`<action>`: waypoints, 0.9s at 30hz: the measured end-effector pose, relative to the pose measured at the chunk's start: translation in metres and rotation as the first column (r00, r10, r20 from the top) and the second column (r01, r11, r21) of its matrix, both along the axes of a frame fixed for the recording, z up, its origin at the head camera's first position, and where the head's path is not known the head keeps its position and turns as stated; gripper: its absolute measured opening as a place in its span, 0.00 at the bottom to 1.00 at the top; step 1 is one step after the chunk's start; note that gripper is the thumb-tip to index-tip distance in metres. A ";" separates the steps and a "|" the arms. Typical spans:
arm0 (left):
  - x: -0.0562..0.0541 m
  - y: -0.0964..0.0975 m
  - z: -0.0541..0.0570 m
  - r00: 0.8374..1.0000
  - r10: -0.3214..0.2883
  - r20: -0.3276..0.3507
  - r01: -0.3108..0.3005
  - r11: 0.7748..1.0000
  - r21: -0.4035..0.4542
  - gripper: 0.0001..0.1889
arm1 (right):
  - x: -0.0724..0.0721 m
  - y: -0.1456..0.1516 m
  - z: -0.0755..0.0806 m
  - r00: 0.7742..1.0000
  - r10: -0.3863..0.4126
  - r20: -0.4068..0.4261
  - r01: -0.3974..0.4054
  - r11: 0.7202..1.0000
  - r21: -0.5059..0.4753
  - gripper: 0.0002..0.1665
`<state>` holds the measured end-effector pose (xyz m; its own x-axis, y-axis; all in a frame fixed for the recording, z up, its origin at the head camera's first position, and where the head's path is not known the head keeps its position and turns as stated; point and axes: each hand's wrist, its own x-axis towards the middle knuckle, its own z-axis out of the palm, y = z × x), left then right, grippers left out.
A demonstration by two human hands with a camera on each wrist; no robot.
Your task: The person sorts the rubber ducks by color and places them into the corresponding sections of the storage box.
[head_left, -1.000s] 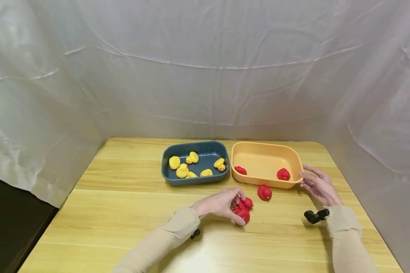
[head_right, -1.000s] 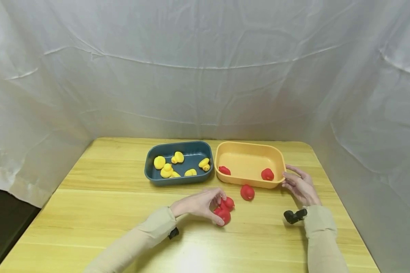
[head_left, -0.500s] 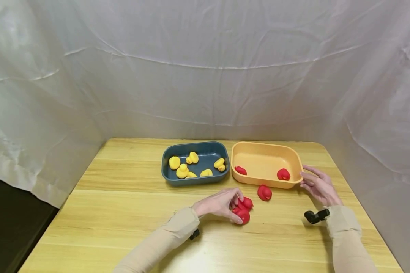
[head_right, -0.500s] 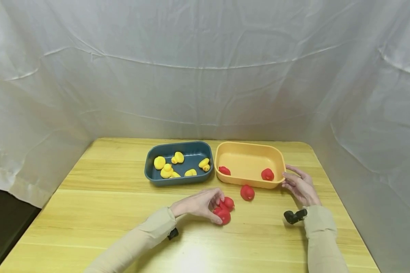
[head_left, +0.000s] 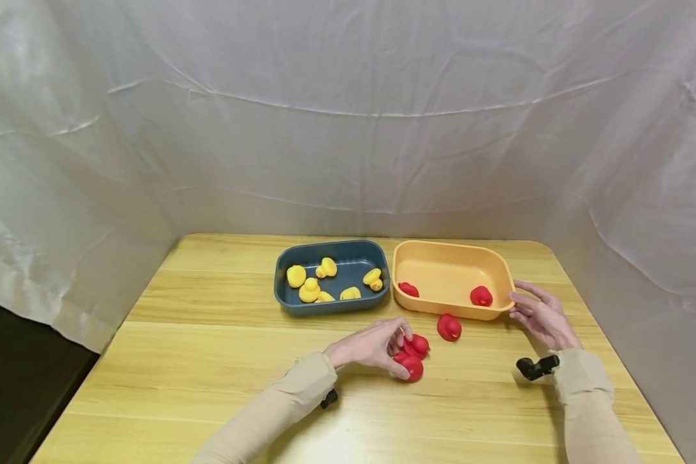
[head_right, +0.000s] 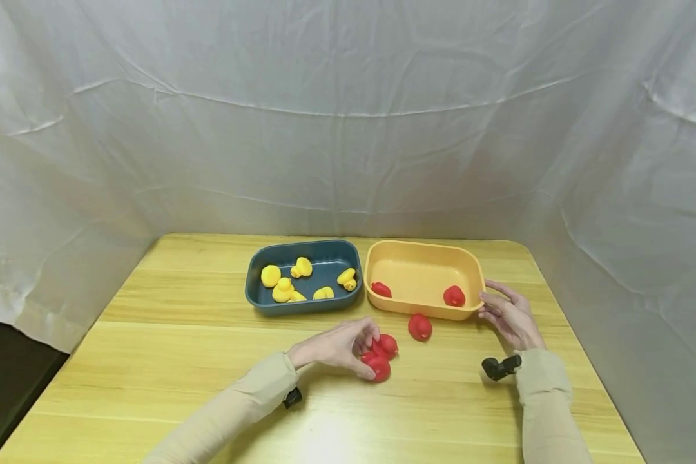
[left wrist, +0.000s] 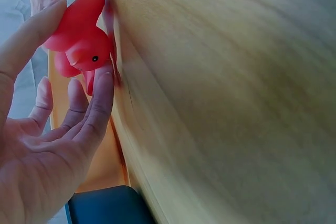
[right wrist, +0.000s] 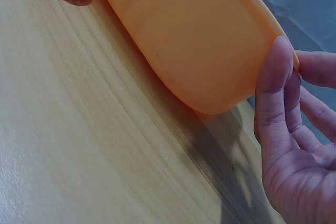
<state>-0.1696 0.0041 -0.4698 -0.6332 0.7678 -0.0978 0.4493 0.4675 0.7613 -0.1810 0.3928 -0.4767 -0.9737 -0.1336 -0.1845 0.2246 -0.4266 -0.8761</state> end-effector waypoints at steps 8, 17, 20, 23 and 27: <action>0.001 -0.003 0.003 0.997 0.048 0.064 -0.053 0.997 0.064 0.32 | 0.000 -0.001 0.001 1.000 0.000 -0.003 0.000 1.000 0.001 0.19; -0.001 -0.003 0.007 0.985 0.090 0.144 -0.117 0.975 0.187 0.35 | -0.001 0.000 0.000 1.000 0.002 -0.003 -0.002 1.000 -0.005 0.19; -0.003 -0.004 0.007 0.979 0.094 0.178 -0.136 0.962 0.237 0.36 | -0.001 0.000 0.000 1.000 0.002 -0.004 -0.002 1.000 -0.007 0.19; -0.004 -0.004 0.008 0.974 0.103 0.201 -0.157 0.948 0.278 0.35 | -0.001 0.000 -0.001 1.000 0.002 -0.002 -0.002 1.000 -0.004 0.19; -0.004 -0.004 0.010 0.966 0.116 0.229 -0.189 0.926 0.327 0.32 | -0.001 0.000 0.000 1.000 -0.001 0.001 0.001 1.000 0.002 0.19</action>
